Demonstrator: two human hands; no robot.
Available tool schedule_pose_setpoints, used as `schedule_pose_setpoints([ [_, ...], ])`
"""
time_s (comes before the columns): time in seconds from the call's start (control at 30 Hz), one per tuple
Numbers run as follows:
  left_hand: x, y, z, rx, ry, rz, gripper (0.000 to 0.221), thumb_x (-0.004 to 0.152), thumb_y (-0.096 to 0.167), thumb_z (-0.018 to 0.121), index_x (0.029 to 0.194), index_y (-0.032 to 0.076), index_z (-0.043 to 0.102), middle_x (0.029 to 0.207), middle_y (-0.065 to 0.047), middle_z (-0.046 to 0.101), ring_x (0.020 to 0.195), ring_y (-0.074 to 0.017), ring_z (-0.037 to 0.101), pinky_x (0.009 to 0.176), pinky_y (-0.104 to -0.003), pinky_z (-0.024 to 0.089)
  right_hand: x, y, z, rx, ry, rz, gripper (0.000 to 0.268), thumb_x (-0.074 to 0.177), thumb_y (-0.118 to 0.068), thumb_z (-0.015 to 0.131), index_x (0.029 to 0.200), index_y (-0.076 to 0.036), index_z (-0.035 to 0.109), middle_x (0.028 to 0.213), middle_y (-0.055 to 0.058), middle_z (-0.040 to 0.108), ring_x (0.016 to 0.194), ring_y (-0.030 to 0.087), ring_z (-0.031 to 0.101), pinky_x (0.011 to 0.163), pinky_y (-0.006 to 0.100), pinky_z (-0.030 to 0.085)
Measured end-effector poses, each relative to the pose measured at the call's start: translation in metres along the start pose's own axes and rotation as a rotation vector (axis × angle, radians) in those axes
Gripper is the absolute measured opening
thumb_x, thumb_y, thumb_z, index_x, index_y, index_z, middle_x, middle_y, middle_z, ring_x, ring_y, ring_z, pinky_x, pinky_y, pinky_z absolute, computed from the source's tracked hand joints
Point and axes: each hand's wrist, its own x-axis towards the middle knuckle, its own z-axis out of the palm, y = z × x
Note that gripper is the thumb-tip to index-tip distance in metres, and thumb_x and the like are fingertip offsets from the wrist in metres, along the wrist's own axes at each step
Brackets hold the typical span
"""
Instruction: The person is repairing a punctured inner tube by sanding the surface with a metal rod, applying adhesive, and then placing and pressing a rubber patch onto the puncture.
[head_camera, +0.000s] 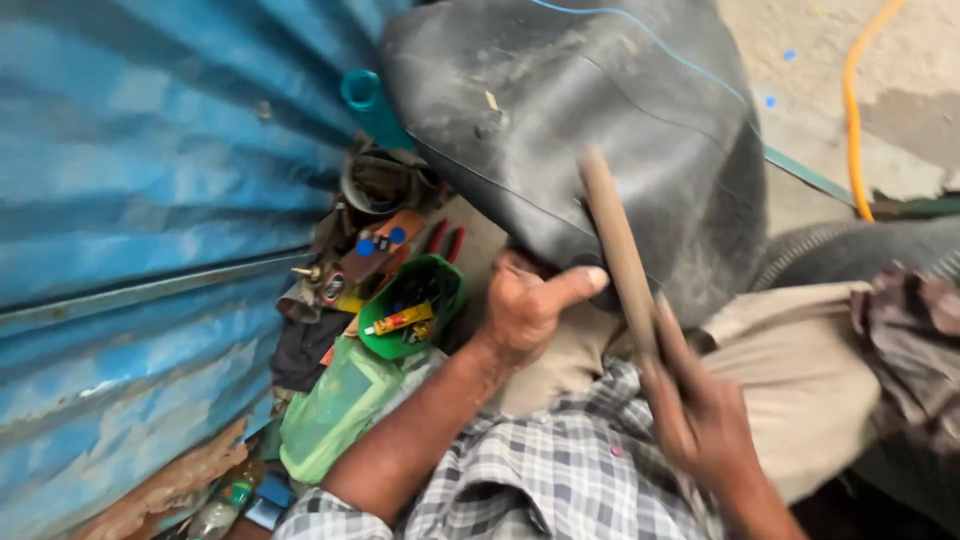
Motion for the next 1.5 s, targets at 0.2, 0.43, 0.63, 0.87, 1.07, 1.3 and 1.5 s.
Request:
schedule_pose_setpoints([
  [0.2,0.01,0.015,0.011,0.028,0.121,-0.059,0.022,0.082,-0.003,0.074,0.104,-0.002,0.075,0.103,-0.005,0.075,0.093,-0.0167,0.07,0.087,-0.032,0.056,0.047,-0.03,-0.019,0.094,0.077,0.103,0.058,0.098,-0.01,0.062,0.154,-0.008,0.047,0.068,0.013,0.06,0.051,0.011,0.054,0.049,0.028,0.045],
  [0.43,0.005,0.003,-0.001,-0.091,0.017,0.028,0.024,0.086,-0.004,0.075,0.11,-0.001,0.072,0.109,-0.006,0.072,0.099,-0.0162,0.066,0.091,-0.033,0.054,-0.002,-0.001,0.009,0.035,-0.005,0.051,0.059,0.095,-0.01,0.061,0.152,-0.006,0.048,0.065,0.008,0.063,0.054,0.01,0.056,0.053,0.029,0.047],
  [0.63,-0.002,0.014,0.006,0.081,0.004,0.011,0.018,0.087,0.001,0.075,0.104,-0.002,0.075,0.104,-0.004,0.074,0.096,-0.0155,0.066,0.09,-0.032,0.053,0.054,-0.028,-0.013,0.037,0.07,0.106,0.058,0.097,-0.009,0.062,0.153,-0.006,0.049,0.064,0.012,0.06,0.052,0.014,0.054,0.05,0.031,0.046],
  [0.87,0.0,0.007,-0.003,0.067,0.076,0.023,0.019,0.082,0.002,0.076,0.101,0.001,0.076,0.103,-0.004,0.076,0.092,-0.0136,0.069,0.088,-0.03,0.055,-0.03,0.01,0.01,0.006,0.013,0.088,0.056,0.093,-0.008,0.061,0.148,-0.002,0.052,0.062,0.01,0.062,0.054,0.01,0.059,0.054,0.029,0.05],
  [1.07,0.0,-0.008,0.003,0.103,0.159,-0.013,0.015,0.082,0.0,0.079,0.097,0.0,0.075,0.1,-0.005,0.076,0.09,-0.0137,0.069,0.083,-0.028,0.055,0.059,-0.039,-0.008,0.043,0.058,0.076,0.057,0.097,-0.009,0.063,0.153,-0.005,0.05,0.061,0.012,0.058,0.051,0.011,0.051,0.049,0.031,0.044],
  [1.3,0.004,-0.017,-0.01,-0.04,0.079,0.036,0.011,0.087,-0.002,0.076,0.098,-0.003,0.075,0.099,-0.005,0.074,0.086,-0.0146,0.066,0.078,-0.031,0.054,-0.019,0.01,0.005,0.143,0.04,-0.082,0.053,0.103,-0.008,0.055,0.155,-0.006,0.047,0.086,0.008,0.067,0.072,0.01,0.058,0.065,0.029,0.05],
  [1.5,0.001,-0.012,0.01,-0.045,0.101,0.088,0.012,0.087,-0.005,0.077,0.099,-0.002,0.076,0.099,-0.004,0.073,0.087,-0.0143,0.065,0.08,-0.028,0.052,0.058,-0.03,-0.014,0.072,0.021,0.135,0.058,0.097,-0.008,0.065,0.153,-0.01,0.05,0.063,0.011,0.057,0.056,0.01,0.048,0.052,0.028,0.044],
])
